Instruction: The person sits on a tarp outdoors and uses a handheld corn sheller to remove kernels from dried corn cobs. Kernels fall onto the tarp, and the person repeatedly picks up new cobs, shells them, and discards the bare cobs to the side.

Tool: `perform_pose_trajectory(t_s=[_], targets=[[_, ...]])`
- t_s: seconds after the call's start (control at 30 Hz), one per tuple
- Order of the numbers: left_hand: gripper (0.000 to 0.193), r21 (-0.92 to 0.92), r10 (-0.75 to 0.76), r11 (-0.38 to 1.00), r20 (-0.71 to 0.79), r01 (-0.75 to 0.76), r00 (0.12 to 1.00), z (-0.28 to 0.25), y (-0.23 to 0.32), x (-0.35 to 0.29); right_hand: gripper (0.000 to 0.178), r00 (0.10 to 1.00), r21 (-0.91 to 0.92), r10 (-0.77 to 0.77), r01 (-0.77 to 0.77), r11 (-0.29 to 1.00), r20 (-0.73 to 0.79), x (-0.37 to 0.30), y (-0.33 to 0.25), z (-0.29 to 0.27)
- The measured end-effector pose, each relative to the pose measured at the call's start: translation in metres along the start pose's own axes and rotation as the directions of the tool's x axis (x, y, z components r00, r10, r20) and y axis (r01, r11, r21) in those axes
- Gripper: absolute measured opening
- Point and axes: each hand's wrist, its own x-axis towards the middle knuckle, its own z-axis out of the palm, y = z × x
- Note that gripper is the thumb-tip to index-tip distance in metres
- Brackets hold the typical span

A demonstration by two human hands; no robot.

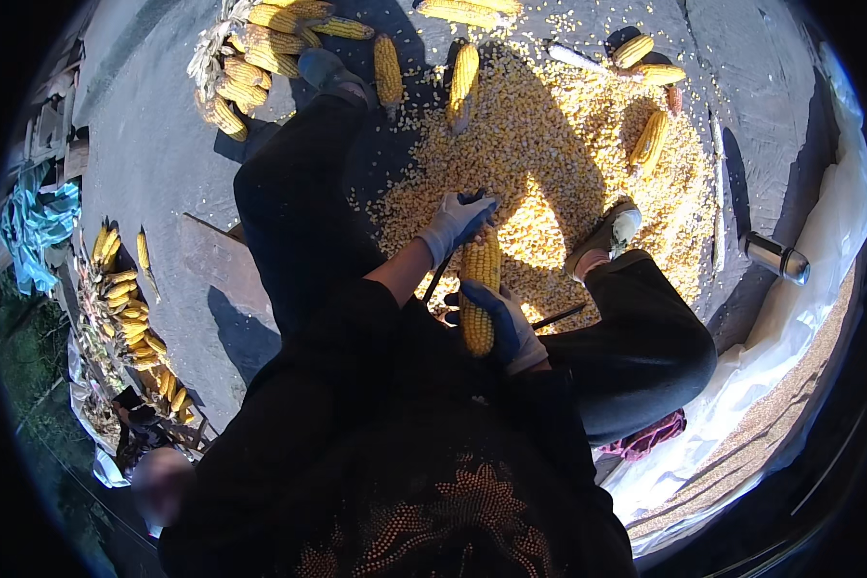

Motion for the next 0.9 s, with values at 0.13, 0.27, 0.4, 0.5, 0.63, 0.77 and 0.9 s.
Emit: perform_pose_trajectory(t_s=[0.13, 0.27, 0.4, 0.5, 0.63, 0.77, 0.9], targets=[[0.032, -0.004, 0.01, 1.0, -0.016, -0.01, 1.0, 0.006, 0.005, 0.011, 0.04, 0.992, -0.093, -0.101, 0.095, 0.991, -0.071, 0.019, 0.018, -0.016], [0.036, -0.394, 0.05, 0.918, 0.226, 0.045, 0.973, 0.002, 0.021, -0.021, 0.042, 0.988, -0.24, -0.059, 0.023, 0.97, -0.145, 0.034, 0.016, -0.018], [0.034, -0.189, 0.164, 0.97, 0.029, -0.155, 0.986, 0.008, 0.005, 0.001, 0.052, 0.952, -0.626, -0.218, 0.036, 0.779, -0.217, 0.093, 0.034, -0.036], [0.031, 0.061, 0.213, 0.977, -0.133, -0.206, 0.968, 0.0, -0.033, 0.037, 0.051, 0.954, -0.639, -0.256, 0.099, 0.763, -0.158, 0.079, 0.031, -0.022], [0.046, 0.01, 0.113, 0.994, 0.055, -0.113, 0.992, 0.004, 0.009, 0.003, 0.036, 0.999, -0.128, -0.01, 0.003, 0.992, -0.052, 0.001, -0.001, -0.002], [0.031, 0.047, 0.046, 0.998, -0.022, -0.045, 0.999, 0.002, 0.027, -0.007, 0.039, 0.999, -0.096, 0.031, -0.033, 0.995, -0.021, 0.001, 0.002, -0.008], [0.037, -0.184, 0.033, 0.983, 0.083, -0.017, 0.996, -0.003, 0.002, 0.009, 0.04, 0.999, -0.213, 0.016, -0.026, 0.977, -0.049, 0.041, 0.005, -0.007]])
